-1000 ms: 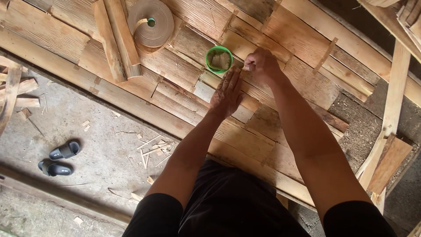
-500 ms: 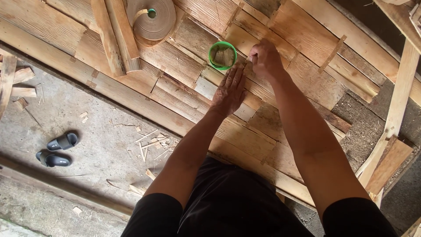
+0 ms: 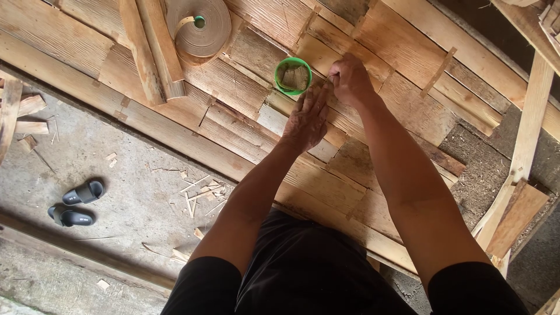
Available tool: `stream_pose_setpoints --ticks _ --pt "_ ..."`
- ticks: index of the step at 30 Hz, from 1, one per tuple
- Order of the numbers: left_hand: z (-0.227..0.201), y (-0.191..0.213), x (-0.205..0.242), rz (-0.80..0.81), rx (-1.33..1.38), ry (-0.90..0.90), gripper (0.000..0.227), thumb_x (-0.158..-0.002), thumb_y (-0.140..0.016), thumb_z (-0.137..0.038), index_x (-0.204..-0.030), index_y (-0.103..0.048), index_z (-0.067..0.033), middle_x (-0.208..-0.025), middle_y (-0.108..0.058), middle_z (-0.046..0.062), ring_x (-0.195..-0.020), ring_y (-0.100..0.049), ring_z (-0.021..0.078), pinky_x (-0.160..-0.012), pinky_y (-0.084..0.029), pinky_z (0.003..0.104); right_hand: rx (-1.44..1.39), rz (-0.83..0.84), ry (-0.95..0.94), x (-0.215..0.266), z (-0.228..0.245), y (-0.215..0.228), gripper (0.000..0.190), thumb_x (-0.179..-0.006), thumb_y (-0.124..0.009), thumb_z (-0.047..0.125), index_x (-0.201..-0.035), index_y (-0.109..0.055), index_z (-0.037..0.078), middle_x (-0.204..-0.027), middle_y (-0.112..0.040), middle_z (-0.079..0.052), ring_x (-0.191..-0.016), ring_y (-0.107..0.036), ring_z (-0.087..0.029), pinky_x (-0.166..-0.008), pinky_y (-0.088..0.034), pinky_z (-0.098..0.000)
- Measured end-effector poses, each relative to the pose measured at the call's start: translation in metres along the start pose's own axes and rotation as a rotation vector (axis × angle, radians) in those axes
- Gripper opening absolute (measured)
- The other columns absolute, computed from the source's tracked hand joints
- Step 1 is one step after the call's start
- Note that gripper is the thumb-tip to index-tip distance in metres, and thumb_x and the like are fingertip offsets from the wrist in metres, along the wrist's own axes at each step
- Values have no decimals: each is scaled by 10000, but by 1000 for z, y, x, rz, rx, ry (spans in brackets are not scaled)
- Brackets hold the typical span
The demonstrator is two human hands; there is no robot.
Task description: Assembling and securing wooden shingles to a surface using a utility knife and tape.
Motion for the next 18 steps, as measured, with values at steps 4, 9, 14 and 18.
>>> stream_pose_setpoints --ticks 4,9,14,18 --pt "-1 -3 -3 5 -25 -9 660 -996 -500 -452 -1493 -473 -18 -1678 -204 187 -1497 -290 426 -1228 -295 500 1 -9 -4 0 1 3 150 -916 -620 -82 -929 -746 -1 -1131 -617 -199 -982 -659 -323 -872 -558 -384" --pt "-1 -5 -4 25 -61 -16 615 -985 -498 -433 -1445 -497 -25 -1664 -240 197 -1471 -291 442 -1201 -313 532 -31 -4 6 -2 -11 -8 122 -955 -646 -63 -951 -737 18 -1133 -638 -157 -1009 -668 -291 -892 -561 -364" --pt "0 -6 -5 -1 -27 -15 643 -955 -509 -439 -1438 -501 -15 -1654 -243 203 -1463 -295 450 -1196 -311 535 -38 -51 61 -2 -11 -7 50 -898 -722 -49 -911 -725 -1 -1100 -623 -179 -982 -643 -323 -840 -550 -394" --pt "1 -11 -6 40 8 -7 683 -968 -483 -471 -1483 -475 -23 -1661 -224 208 -1476 -275 453 -1202 -303 538 67 -81 154 0 -2 -4 46 -902 -731 -46 -927 -737 -8 -1088 -612 -207 -977 -620 -366 -830 -546 -414"
Point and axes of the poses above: each hand's wrist, its own x-axis away from the middle knuckle, its own y-axis out of the back of the hand, z = x × y, the point moved 10 cm from there along -x, towards the middle knuckle
